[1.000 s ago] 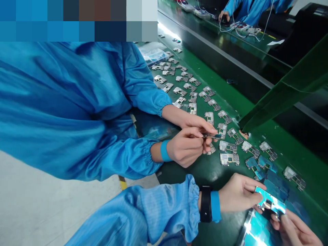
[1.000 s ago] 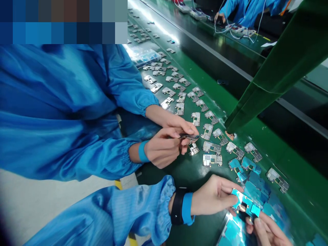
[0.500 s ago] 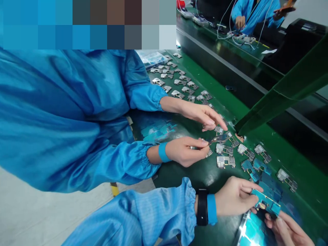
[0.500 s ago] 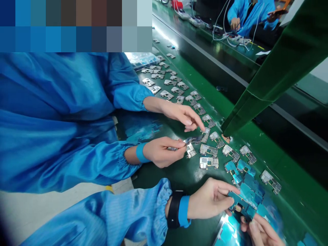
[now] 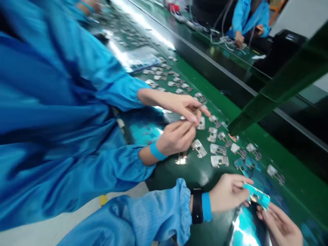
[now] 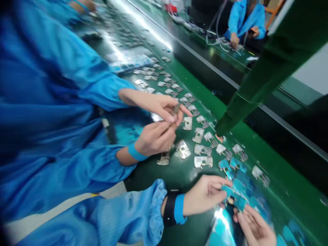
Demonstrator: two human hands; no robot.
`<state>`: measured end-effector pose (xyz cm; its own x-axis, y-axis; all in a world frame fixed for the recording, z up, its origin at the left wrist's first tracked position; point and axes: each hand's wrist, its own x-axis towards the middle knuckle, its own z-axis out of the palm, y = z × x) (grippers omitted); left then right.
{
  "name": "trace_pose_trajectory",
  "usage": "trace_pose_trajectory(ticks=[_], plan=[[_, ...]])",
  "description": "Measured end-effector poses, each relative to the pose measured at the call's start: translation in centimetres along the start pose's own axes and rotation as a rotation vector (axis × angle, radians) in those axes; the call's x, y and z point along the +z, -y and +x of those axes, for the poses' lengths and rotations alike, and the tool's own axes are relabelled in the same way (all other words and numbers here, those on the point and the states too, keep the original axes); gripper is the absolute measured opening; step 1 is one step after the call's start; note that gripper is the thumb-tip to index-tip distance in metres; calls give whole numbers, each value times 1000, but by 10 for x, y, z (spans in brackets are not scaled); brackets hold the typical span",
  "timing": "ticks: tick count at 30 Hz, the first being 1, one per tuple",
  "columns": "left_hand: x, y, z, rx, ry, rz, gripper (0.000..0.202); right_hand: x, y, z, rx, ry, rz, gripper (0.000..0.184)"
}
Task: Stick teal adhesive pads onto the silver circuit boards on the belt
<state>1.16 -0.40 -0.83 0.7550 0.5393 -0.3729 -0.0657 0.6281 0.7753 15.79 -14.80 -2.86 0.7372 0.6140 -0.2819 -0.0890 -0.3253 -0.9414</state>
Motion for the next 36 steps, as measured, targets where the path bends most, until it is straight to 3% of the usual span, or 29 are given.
trace_pose_trajectory(ticks=[3, 5, 9, 16, 25, 28, 33, 36], plan=[[0, -4, -3, 14, -8, -34, 50, 7, 15, -4, -57, 119, 41, 36], [-2, -8, -1, 22, 7, -60, 55, 13, 22, -4, -71, 117, 54, 34], [-4, -13, -1, 38, 49, -47, 47, 18, 27, -5, -81, 150, 86, 34], [-4, -13, -2, 55, 11, 42, 38, 14, 33, -9, -119, 282, 180, 28], [-5, -8, 2, 40, 62, 89, 27, 19, 37, -15, -240, 121, 124, 22], [-5, -8, 2, -48, 106, 78, 28, 17, 36, -14, -246, 81, 126, 16], [-9, -12, 2, -377, 327, -52, 36, 13, 33, -14, -173, 139, 165, 11], [-11, -16, 1, -441, 437, -111, 31, 14, 33, -15, -168, 152, 178, 11]])
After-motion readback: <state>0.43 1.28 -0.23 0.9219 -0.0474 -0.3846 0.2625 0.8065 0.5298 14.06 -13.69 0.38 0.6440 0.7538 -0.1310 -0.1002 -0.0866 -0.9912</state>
